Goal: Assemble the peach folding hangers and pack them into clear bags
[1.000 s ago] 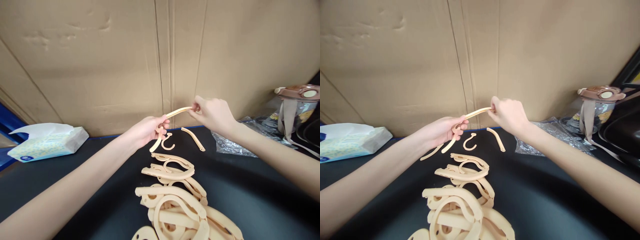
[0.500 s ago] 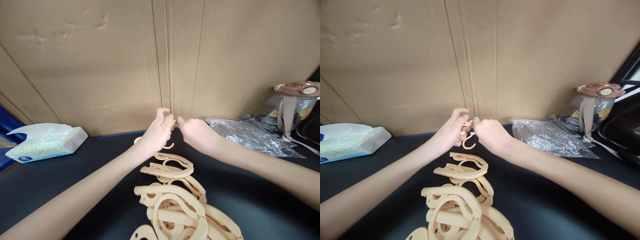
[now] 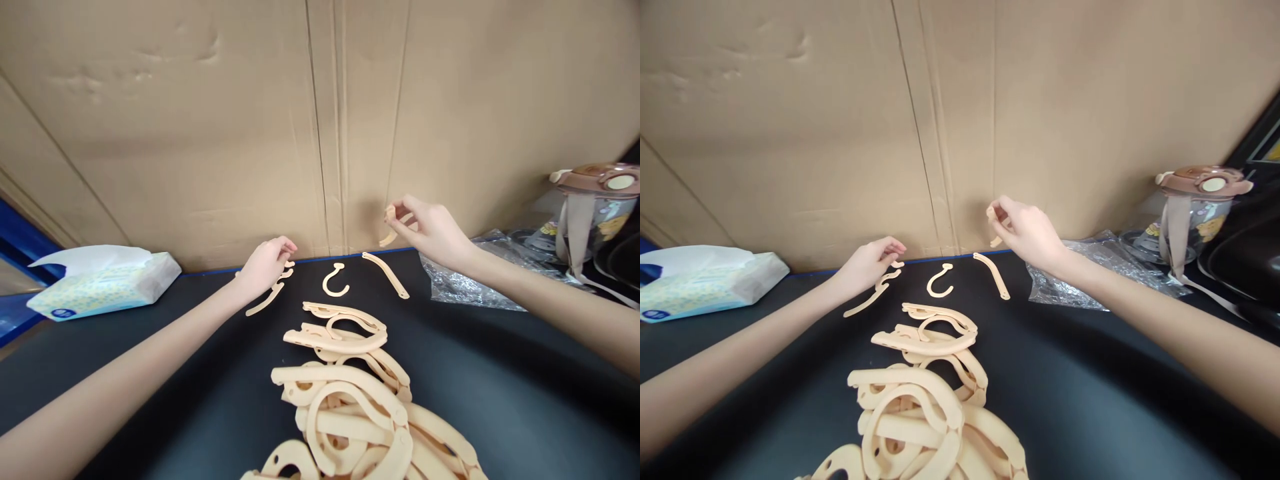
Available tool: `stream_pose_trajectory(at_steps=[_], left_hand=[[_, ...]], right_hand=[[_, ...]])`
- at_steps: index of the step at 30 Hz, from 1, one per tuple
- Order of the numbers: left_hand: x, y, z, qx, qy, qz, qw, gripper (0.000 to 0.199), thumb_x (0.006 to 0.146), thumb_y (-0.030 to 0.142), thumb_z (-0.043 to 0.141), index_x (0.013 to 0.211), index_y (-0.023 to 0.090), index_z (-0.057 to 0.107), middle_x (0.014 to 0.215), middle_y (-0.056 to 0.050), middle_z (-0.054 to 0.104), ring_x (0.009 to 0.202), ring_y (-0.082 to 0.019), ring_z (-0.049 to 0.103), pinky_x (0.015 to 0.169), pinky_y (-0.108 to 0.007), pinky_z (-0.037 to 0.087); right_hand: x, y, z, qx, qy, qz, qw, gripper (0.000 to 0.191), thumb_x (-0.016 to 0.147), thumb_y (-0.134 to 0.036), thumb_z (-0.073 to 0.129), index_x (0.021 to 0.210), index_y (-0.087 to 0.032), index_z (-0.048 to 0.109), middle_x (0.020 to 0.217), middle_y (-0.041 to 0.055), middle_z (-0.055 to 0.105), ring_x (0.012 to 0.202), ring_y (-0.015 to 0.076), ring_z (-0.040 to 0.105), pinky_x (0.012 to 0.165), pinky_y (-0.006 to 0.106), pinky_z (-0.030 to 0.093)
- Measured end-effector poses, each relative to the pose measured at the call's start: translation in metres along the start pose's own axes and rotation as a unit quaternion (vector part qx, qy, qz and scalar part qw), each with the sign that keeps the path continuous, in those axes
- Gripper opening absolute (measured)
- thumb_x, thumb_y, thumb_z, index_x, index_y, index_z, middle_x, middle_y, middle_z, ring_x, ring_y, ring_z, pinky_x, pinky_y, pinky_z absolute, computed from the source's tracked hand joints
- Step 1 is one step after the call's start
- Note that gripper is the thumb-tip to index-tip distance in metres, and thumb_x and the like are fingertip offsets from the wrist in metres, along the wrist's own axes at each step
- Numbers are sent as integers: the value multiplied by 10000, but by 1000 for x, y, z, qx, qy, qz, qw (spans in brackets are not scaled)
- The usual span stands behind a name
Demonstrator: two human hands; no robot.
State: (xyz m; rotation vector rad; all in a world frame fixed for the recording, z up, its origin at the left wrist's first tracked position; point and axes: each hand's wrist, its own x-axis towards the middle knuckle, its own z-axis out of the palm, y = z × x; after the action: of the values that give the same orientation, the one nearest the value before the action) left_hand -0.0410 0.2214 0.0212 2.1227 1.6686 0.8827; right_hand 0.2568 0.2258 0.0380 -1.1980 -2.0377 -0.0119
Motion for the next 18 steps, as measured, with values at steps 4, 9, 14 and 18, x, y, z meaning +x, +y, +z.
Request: stream_pose_trajectory(at_steps=[4,9,14,18], left_hand=[[-24,11,0,52,-37,81,995,156,852,291,509,924,210,621,1020,-60,608,1043,-257,493,928,-373,349],[-48,30,-8,106,-205,132,964,275,843,457,569,1008,248,637,1000,-29,617,961,-228,519,813,-305,382],[-51,28,-8,73,-269,93,956,209,846,365,574,992,228,633,909,-14,605,859,-184,537,732,-261,388],[-46,25,-9,-21,-318,16,948,232,785,406,637,876,193,649,800,-2,607,756,-160,537,640,-236,389]], right_hand=[[-26,10,-1,-110,-43,-26,993,126,866,-286,512,927,-197,577,882,37,710,717,183,666,623,272,442],[-56,20,-6,-113,-137,-102,979,129,881,-227,466,928,-210,584,907,46,705,736,183,665,649,285,474],[-64,26,-9,-36,-190,-133,972,191,877,-174,438,864,-233,620,927,46,714,848,206,680,726,319,517],[-60,25,-9,25,-232,-130,964,265,894,-128,382,875,-235,624,1061,32,698,1010,195,652,836,330,505]])
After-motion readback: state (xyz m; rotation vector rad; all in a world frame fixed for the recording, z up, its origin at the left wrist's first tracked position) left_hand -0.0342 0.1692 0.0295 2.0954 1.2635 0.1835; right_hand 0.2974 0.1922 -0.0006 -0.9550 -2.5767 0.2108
